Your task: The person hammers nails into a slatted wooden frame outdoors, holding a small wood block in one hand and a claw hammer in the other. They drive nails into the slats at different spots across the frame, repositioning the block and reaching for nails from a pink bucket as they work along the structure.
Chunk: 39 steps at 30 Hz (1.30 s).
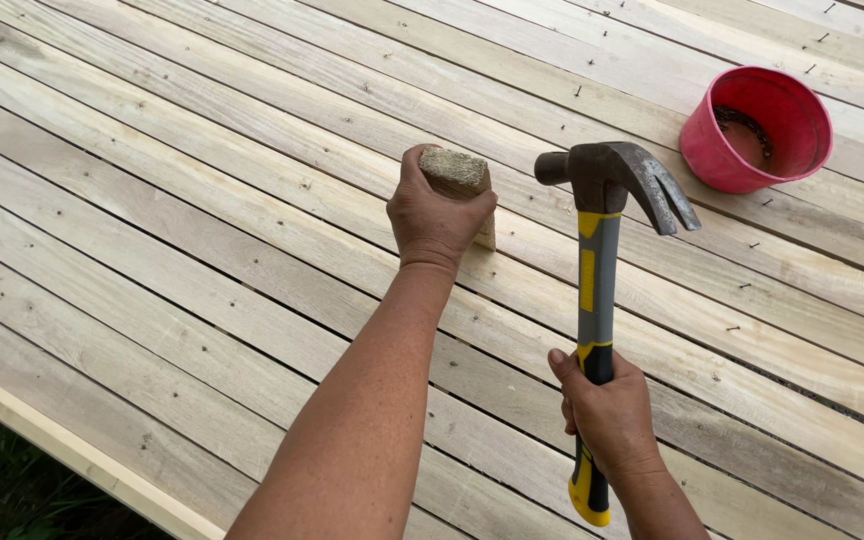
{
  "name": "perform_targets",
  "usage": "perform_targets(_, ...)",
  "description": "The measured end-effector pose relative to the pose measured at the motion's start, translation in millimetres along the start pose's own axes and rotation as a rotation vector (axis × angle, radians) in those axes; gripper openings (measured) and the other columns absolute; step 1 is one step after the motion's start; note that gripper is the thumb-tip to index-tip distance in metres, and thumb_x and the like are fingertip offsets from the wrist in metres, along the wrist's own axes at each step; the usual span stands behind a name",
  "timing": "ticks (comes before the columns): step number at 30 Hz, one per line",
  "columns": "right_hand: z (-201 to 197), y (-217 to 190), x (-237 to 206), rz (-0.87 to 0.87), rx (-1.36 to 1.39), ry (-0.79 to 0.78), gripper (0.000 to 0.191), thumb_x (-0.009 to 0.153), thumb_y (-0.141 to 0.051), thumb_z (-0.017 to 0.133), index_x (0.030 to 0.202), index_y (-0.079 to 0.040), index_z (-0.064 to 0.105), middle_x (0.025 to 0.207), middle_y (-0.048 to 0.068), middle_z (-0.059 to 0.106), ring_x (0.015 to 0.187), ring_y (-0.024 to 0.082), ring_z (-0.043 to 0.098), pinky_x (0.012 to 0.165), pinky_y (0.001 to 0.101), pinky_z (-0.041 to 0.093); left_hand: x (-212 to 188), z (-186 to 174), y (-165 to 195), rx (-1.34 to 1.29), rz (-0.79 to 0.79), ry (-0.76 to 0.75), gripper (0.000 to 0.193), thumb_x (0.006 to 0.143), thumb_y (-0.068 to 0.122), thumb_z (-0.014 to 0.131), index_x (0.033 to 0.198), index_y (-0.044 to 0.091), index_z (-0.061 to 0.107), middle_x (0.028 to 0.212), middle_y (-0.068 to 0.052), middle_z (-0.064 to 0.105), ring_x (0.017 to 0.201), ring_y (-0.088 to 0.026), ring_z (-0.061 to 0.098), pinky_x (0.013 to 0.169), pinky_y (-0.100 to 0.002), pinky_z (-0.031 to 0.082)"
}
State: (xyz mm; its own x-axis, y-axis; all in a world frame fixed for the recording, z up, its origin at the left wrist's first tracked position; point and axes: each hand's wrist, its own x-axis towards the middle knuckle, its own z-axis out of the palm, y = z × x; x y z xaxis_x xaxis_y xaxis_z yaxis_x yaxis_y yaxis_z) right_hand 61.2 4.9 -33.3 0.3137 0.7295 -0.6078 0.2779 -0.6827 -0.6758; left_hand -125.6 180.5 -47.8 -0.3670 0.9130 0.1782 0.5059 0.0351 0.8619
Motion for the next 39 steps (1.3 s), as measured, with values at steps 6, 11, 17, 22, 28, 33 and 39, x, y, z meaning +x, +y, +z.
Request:
perform_targets(6, 18.8, 68.7, 29.1, -0.021, -0.255, 0.033, 0.04, 0.09, -0.043, 0.077, 0.081, -0.005, 0.071, 0.058, 0.004, 0.058, 0.049, 0.014, 0.052, 0.049, 0.0325, 0.049, -1.6, 0.1, -3.3, -0.014, 0.002, -0.008, 0.077, 0.066, 0.034, 0.09, 0.127, 0.015, 0.047, 0.112, -0.011, 0.07, 0.101, -0.023, 0.076, 0.095, -0.032, 0.064)
perform_targets(11, 32.7, 79.6, 43.3, 0.224, -0.495, -0.077, 0.033, 0.091, -0.042, 0.074, 0.09, -0.01, 0.069, 0.063, 0.005, 0.062, 0.053, 0.019, 0.063, 0.053, 0.0358, 0.053, -1.2, 0.4, -1.7, -0.048, 0.024, 0.01, 0.076, 0.064, 0.033, 0.089, 0.126, 0.015, 0.048, 0.113, -0.01, 0.071, 0.101, -0.022, 0.076, 0.095, -0.032, 0.064)
perform_targets(17, 23.0, 75.4, 33.7, 0.048, -0.345, 0.059, 0.042, 0.092, -0.043, 0.075, 0.084, -0.002, 0.07, 0.059, 0.007, 0.058, 0.052, 0.018, 0.055, 0.051, 0.0374, 0.05, -0.5, 4.6, -0.2, -0.045, -0.01, -0.008, 0.075, 0.064, 0.035, 0.086, 0.126, 0.016, 0.049, 0.112, -0.009, 0.072, 0.101, -0.022, 0.077, 0.096, -0.032, 0.065)
perform_targets(22, 32.6, 74.3, 43.9, -0.054, -0.319, 0.058, 0.038, 0.092, -0.038, 0.075, 0.082, -0.003, 0.067, 0.059, 0.006, 0.06, 0.048, 0.016, 0.054, 0.047, 0.0347, 0.051, 3.7, 5.8, 0.8, -0.057, -0.033, 0.012, 0.078, 0.061, 0.033, 0.089, 0.127, 0.016, 0.049, 0.112, -0.01, 0.072, 0.102, -0.024, 0.076, 0.096, -0.035, 0.063)
perform_targets(28, 24.5, 51.8, 55.0, 0.228, -0.411, -0.074, 0.032, 0.093, -0.04, 0.073, 0.091, -0.008, 0.067, 0.062, 0.006, 0.058, 0.046, 0.017, 0.055, 0.045, 0.0347, 0.05, 4.4, 5.5, 1.2, -0.019, -0.057, -0.025, 0.081, 0.062, 0.033, 0.088, 0.129, 0.016, 0.047, 0.115, -0.012, 0.07, 0.104, -0.024, 0.074, 0.097, -0.034, 0.063)
perform_targets(33, 16.6, 59.1, 36.0, -0.013, -0.322, 0.069, 0.048, 0.092, -0.045, 0.076, 0.083, 0.001, 0.066, 0.06, 0.006, 0.059, 0.048, 0.016, 0.054, 0.049, 0.0384, 0.05, 6.4, 10.5, -0.1, -0.036, -0.037, -0.038, 0.081, 0.066, 0.036, 0.088, 0.131, 0.016, 0.045, 0.117, -0.012, 0.069, 0.105, -0.023, 0.074, 0.097, -0.032, 0.063)
perform_targets(39, 26.3, 63.3, 55.8, 0.204, -0.561, -0.07, 0.028, 0.093, -0.034, 0.072, 0.091, -0.007, 0.065, 0.06, 0.007, 0.062, 0.051, 0.023, 0.065, 0.052, 0.0376, 0.054, 2.0, 9.1, 0.3, -0.03, -0.079, -0.055, 0.08, 0.064, 0.036, 0.087, 0.13, 0.016, 0.046, 0.117, -0.011, 0.069, 0.106, -0.023, 0.074, 0.098, -0.032, 0.063)
